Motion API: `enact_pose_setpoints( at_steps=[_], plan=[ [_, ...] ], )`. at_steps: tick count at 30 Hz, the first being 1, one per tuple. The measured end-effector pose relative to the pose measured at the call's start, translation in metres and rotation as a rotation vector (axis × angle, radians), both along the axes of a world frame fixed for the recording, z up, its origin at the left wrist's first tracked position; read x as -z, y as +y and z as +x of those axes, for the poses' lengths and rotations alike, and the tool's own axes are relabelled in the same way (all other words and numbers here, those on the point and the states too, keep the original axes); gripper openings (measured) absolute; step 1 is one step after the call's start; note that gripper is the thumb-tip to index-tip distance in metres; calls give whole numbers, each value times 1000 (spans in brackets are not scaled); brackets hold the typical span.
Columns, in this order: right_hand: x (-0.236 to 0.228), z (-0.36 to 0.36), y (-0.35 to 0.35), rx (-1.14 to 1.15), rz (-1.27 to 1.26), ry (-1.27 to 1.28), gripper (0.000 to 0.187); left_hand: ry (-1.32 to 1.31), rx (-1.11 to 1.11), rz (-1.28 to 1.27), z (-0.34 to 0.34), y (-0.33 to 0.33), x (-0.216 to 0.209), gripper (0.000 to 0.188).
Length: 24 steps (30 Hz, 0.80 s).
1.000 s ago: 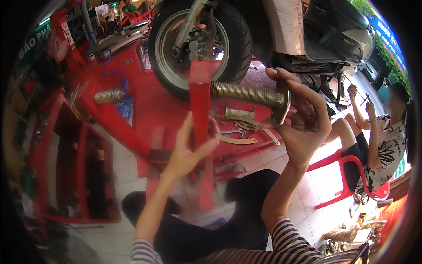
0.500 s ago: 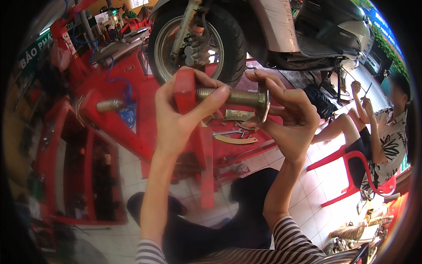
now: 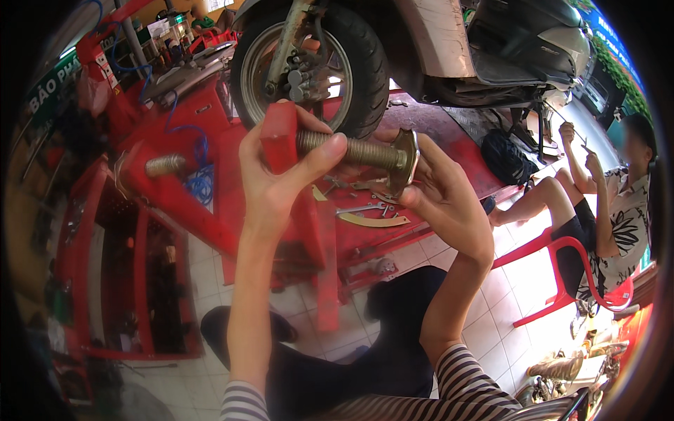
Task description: The person picks up a curved metal part and sets it aside, then threads a large metal bolt through a red metal frame and spins a nut onto the bolt by hand.
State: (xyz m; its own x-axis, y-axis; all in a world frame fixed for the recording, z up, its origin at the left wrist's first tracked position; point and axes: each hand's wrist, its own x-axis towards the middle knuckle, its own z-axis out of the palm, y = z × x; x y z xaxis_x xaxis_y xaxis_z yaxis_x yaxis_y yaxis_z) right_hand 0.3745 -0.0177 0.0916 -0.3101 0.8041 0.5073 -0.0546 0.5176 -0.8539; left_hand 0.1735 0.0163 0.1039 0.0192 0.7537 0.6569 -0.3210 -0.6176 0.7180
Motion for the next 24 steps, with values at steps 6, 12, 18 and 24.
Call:
enact_pose_setpoints(
  at_steps=[6, 12, 18, 24],
  plan=[
    [-15, -11, -16, 228, 20, -79, 61, -28, 134, -57, -2, 0, 1, 23],
    [-37, -8, -12, 427, 492, -390, 66, 22, 205, -185, -6, -1, -10, 24],
    [-56, -9, -17, 275, 376, -378, 68, -57, 249, -190, -8, 2, -9, 24],
    [-46, -11, -20, 95, -30, -59, 66, -33, 193, -159, -10, 1, -6, 25]
  ],
)
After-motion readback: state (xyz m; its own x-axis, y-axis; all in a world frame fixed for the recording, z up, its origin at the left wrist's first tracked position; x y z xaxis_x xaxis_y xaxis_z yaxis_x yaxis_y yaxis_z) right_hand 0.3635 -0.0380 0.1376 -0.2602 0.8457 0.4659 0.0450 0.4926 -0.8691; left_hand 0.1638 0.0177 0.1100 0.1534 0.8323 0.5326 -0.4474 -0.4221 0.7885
